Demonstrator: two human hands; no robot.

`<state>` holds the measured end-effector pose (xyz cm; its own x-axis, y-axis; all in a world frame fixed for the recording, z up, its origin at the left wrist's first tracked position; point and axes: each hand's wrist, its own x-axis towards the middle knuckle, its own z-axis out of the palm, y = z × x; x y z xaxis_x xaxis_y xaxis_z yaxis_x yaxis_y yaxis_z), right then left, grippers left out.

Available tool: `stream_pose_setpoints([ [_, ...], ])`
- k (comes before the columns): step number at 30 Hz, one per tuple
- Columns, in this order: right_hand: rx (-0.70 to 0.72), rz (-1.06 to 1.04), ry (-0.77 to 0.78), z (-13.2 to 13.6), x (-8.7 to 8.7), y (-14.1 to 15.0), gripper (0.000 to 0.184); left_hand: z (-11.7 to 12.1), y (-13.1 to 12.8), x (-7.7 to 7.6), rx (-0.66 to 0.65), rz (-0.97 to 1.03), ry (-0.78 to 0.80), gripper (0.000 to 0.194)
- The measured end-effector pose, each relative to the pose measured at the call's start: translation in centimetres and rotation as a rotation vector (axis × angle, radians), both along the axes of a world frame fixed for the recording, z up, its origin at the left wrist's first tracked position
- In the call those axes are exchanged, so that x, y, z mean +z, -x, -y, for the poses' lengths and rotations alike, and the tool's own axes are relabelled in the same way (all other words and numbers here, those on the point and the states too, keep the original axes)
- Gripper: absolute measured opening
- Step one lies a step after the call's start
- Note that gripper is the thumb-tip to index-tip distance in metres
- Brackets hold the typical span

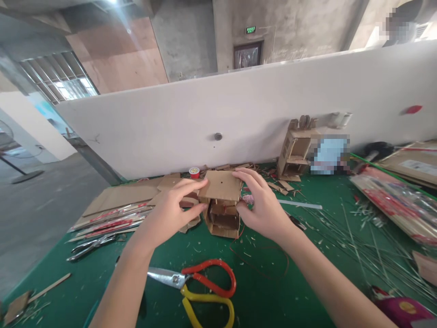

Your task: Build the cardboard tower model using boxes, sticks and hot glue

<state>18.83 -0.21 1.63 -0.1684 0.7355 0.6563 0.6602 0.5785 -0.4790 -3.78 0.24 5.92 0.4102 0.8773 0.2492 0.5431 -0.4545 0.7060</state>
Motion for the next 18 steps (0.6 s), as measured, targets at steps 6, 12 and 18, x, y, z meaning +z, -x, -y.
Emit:
stream_pose_setpoints([
  [6, 0.042, -0.056, 0.014, -0.3, -0.1, 0.0, 0.053, -0.3, 0.1, -0.1, 0.022, -0.018, -0.038, 0.043],
  [12, 0.027, -0.054, -0.01, -0.7, -0.1, -0.1, 0.051, -0.7, 0.1, -0.8, -0.006, -0.021, -0.085, 0.038],
  [18, 0.057, -0.078, -0.028, -0.9, -0.4, -0.1, 0.05, -2.6, 0.0, -3.2, -0.249, 0.339, 0.061, 0.039],
])
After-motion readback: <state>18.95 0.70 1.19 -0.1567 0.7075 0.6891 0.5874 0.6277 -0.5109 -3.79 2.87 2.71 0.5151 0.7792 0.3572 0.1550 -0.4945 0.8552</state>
